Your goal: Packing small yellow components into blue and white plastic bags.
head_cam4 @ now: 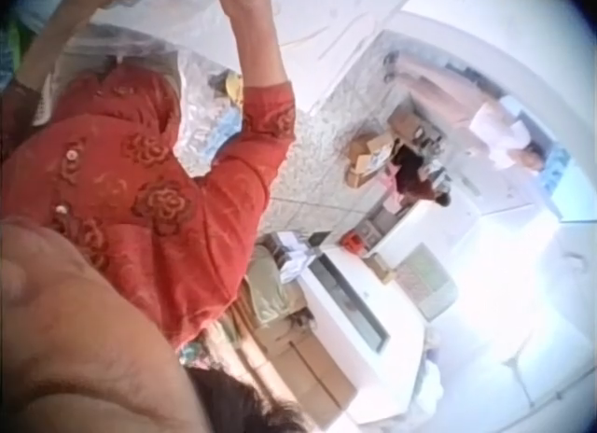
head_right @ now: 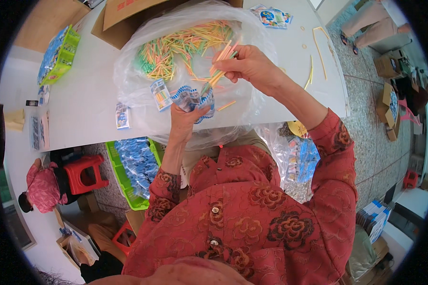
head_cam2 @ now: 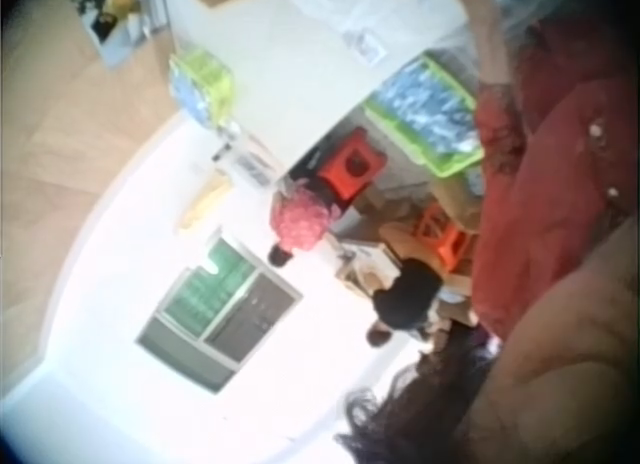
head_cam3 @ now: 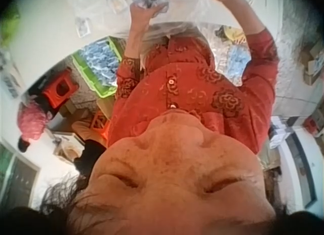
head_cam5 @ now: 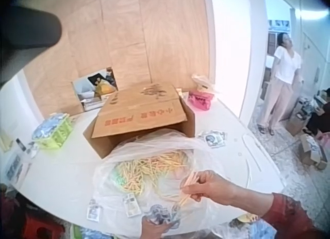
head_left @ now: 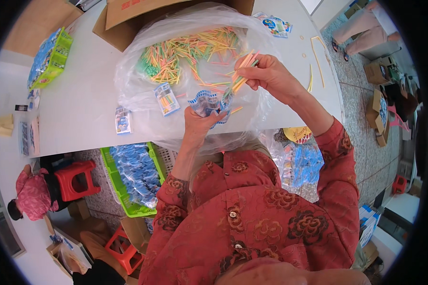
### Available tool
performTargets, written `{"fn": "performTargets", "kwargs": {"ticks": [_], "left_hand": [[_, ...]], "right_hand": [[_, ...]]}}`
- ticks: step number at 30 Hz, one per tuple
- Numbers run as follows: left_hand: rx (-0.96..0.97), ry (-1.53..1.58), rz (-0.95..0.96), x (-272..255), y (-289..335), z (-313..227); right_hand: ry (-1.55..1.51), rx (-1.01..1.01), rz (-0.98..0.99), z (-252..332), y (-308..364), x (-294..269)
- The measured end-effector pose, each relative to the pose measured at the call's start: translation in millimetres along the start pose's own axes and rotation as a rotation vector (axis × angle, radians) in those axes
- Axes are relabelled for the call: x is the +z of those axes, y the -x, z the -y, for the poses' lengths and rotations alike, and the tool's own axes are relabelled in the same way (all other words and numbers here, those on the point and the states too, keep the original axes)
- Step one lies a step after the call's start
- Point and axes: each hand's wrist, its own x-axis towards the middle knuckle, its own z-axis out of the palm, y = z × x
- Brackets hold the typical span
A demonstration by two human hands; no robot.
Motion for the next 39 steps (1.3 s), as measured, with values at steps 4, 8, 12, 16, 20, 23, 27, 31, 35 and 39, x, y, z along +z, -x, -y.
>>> {"fn": "performTargets", "kwargs": {"ticks": [4, 8, 12, 16, 20, 23, 27, 31, 35, 39], "left_hand": [[-0.013, -0.05, 0.006, -3.5, -0.5, 2.0], [-0.012, -0.04, 0.014, -4.5, -1.4, 5.0], [0.024, -0.098, 0.002, -3.0, -3.4, 5.0], [0.033, -0.171, -0.026, 0.4, -4.2, 1.5], [0.027, -0.179, -0.015, -1.8, -3.6, -2.4], [0.02, -0.179, 0.001, -3.9, -3.2, -2.6], [0.02, -0.182, -0.014, -5.0, -3.3, -4.2], [0.037, -0.138, -0.035, -3.2, -4.2, -1.0], [-0.053, 0.037, -0.071, 3.4, -3.6, -0.7], [-0.097, 0.067, -0.083, 5.9, -1.9, -0.8]], "right_hand": [[0.193, -0.075, -0.017, 3.7, 1.5, 4.0], [0.316, -0.136, -0.002, 6.7, 2.3, 6.5], [0.429, -0.152, -0.025, 19.7, 4.2, 15.5], [0.588, -0.19, -0.015, 30.6, 1.6, 25.0], [0.618, -0.187, 0.01, 34.7, -1.2, 31.3], [0.585, -0.189, 0.015, 32.7, -2.6, 30.8], [0.617, -0.206, 0.014, 19.1, -3.3, 27.7], [0.562, -0.22, -0.012, 16.4, -1.0, 31.4], [0.478, -0.292, -0.032, 12.9, 2.5, 32.5], [0.492, -0.329, -0.016, 8.9, 8.5, 33.3]]}}
